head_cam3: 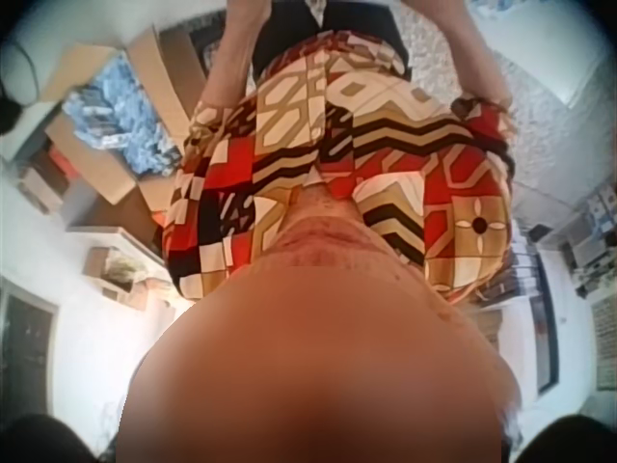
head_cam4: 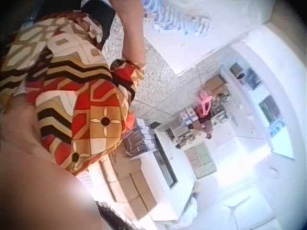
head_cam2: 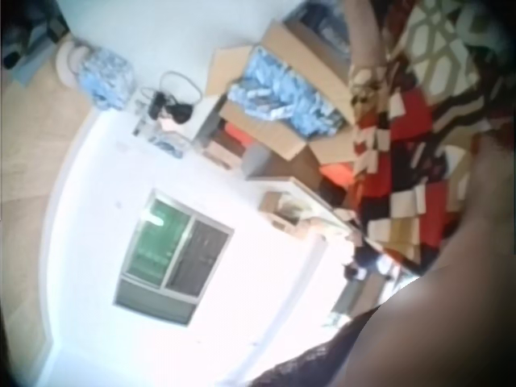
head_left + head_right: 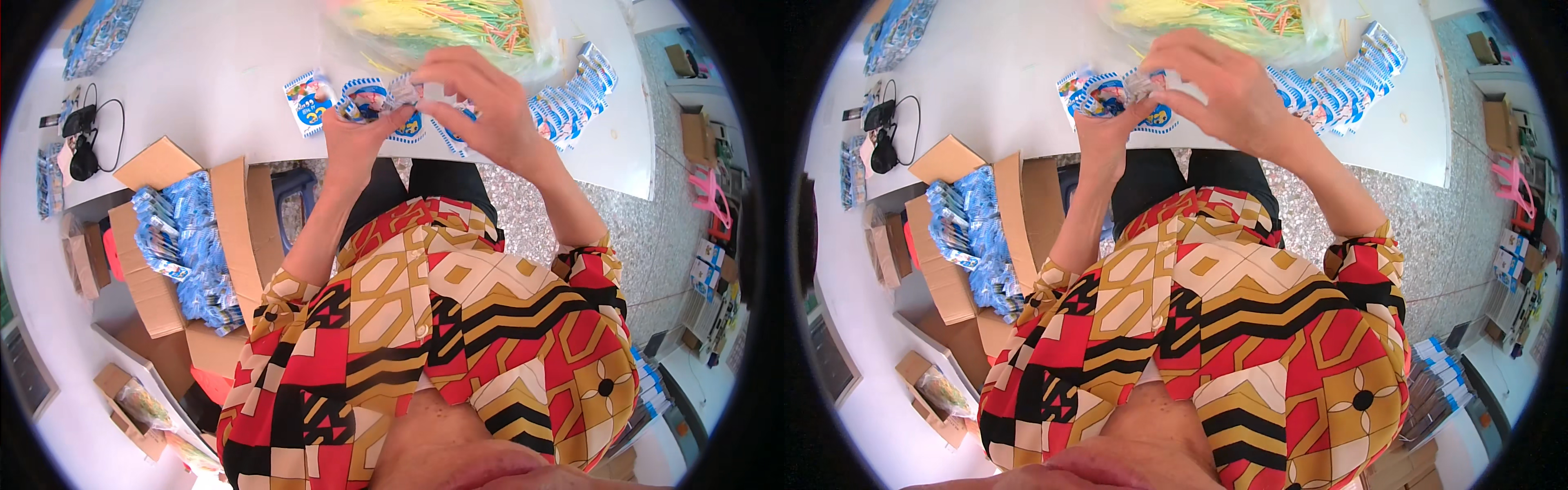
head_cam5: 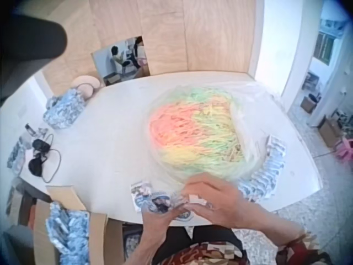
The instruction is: Placing bunches of colored plastic strands into individual plastic containers.
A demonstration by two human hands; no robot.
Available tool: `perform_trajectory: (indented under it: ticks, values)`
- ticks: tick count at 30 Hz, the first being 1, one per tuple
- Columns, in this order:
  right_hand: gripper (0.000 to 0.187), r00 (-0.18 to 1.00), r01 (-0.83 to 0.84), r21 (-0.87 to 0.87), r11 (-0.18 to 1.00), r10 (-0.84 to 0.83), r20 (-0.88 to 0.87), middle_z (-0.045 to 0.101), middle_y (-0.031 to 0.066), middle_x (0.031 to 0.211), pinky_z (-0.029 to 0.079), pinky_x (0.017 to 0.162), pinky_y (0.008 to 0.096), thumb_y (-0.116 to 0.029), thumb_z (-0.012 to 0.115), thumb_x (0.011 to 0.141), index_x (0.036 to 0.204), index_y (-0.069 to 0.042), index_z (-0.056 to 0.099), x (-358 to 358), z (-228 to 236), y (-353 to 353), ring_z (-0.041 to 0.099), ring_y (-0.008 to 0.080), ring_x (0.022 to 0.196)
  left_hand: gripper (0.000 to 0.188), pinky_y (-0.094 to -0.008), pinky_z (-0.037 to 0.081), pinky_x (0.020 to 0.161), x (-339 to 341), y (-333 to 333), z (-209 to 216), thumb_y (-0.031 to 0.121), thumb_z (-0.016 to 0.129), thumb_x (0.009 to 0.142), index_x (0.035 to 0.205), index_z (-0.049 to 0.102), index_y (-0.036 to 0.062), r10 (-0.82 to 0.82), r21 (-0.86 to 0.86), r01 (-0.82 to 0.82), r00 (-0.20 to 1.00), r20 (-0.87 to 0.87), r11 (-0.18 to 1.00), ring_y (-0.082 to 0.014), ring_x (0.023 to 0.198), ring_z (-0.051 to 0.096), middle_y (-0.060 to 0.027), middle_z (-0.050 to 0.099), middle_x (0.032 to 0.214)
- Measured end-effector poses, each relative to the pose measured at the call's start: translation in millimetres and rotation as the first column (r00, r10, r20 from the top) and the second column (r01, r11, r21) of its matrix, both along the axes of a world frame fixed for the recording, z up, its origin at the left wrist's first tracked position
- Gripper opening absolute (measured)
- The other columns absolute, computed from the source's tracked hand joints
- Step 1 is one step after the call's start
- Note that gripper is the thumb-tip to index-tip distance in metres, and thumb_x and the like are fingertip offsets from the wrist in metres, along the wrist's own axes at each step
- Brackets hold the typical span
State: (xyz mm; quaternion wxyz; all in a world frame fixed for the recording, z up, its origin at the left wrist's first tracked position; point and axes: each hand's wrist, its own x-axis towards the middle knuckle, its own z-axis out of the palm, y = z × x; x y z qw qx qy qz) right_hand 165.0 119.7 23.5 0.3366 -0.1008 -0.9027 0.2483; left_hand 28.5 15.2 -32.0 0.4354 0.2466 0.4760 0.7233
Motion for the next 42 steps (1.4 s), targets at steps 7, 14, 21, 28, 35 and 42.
perform_trajectory:
  ticks: [7,14,21,28,35,42]
  values:
    - [0.021,0.996,-0.088,0.379,0.921,0.073,0.054,0.060,0.0045,0.099,0.052,0.065,0.0294,-0.004,0.066,0.068,0.088,-0.006,0.060,-1.1,-2.8,-1.1,0.063,0.0205,0.081,0.015,-0.0203,0.046,0.059,3.1,-5.0,-15.6,-0.004,0.071,0.069,0.077,0.060,0.0017,0.060,-0.051,-0.064,0.995,-0.076,0.997,-0.0042,0.065,0.052,0.0004,0.060,0.073]
    - [0.022,0.963,-0.189,0.302,0.934,0.116,0.244,0.062,0.0057,0.092,0.051,0.058,0.0287,-0.005,0.063,0.068,0.089,-0.007,0.057,1.6,0.0,3.0,0.063,0.0199,0.075,0.011,-0.0200,0.044,0.059,2.3,-5.4,-9.9,-0.002,0.071,0.072,0.077,0.062,0.0016,0.003,-0.078,-0.010,0.996,-0.093,0.997,-0.0045,0.065,0.053,0.0000,0.061,0.073]
    - [0.009,0.990,-0.133,-0.008,0.991,0.134,0.051,0.063,0.0063,0.080,0.049,0.057,0.0276,-0.007,0.063,0.080,0.088,-0.004,0.061,-7.8,0.2,23.2,0.061,0.0192,0.064,0.015,-0.0226,0.049,0.065,1.9,5.0,-7.9,0.001,0.073,0.073,0.086,0.065,-0.0009,-0.061,-0.065,0.060,0.998,-0.022,0.996,-0.0088,0.070,0.060,-0.0057,0.066,0.081]
    - [0.016,0.937,0.326,-0.051,0.944,-0.315,0.150,0.065,0.0048,0.079,0.046,0.059,0.0239,-0.013,0.060,0.086,0.097,-0.002,0.064,0.8,-7.5,154.9,0.056,0.0110,0.063,0.029,-0.0272,0.052,0.074,-1.5,8.0,-12.9,0.000,0.075,0.070,0.096,0.063,-0.0040,0.004,-0.044,-0.002,0.999,0.041,0.999,-0.0144,0.078,0.065,-0.0099,0.067,0.089]
    - [0.018,0.931,0.272,0.038,0.962,-0.272,0.244,0.063,0.0063,0.074,0.044,0.058,0.0271,-0.015,0.060,0.086,0.098,-0.003,0.063,-32.0,-19.7,197.7,0.053,0.0129,0.061,0.028,-0.0294,0.053,0.076,-9.1,5.2,-15.4,-0.004,0.075,0.069,0.092,0.060,-0.0016,0.043,-0.044,-0.038,0.991,0.127,0.998,-0.0161,0.081,0.065,-0.0114,0.066,0.090]
    - [0.017,0.945,0.149,0.034,0.988,-0.152,0.290,0.064,0.0080,0.081,0.045,0.062,0.0332,-0.016,0.056,0.086,0.097,-0.005,0.063,-99.5,-16.6,194.5,0.057,0.0203,0.068,0.027,-0.0286,0.054,0.072,-16.2,0.2,-10.5,-0.004,0.075,0.069,0.088,0.056,-0.0001,0.050,-0.053,-0.044,0.991,0.126,0.998,-0.0182,0.079,0.066,-0.0111,0.065,0.086]
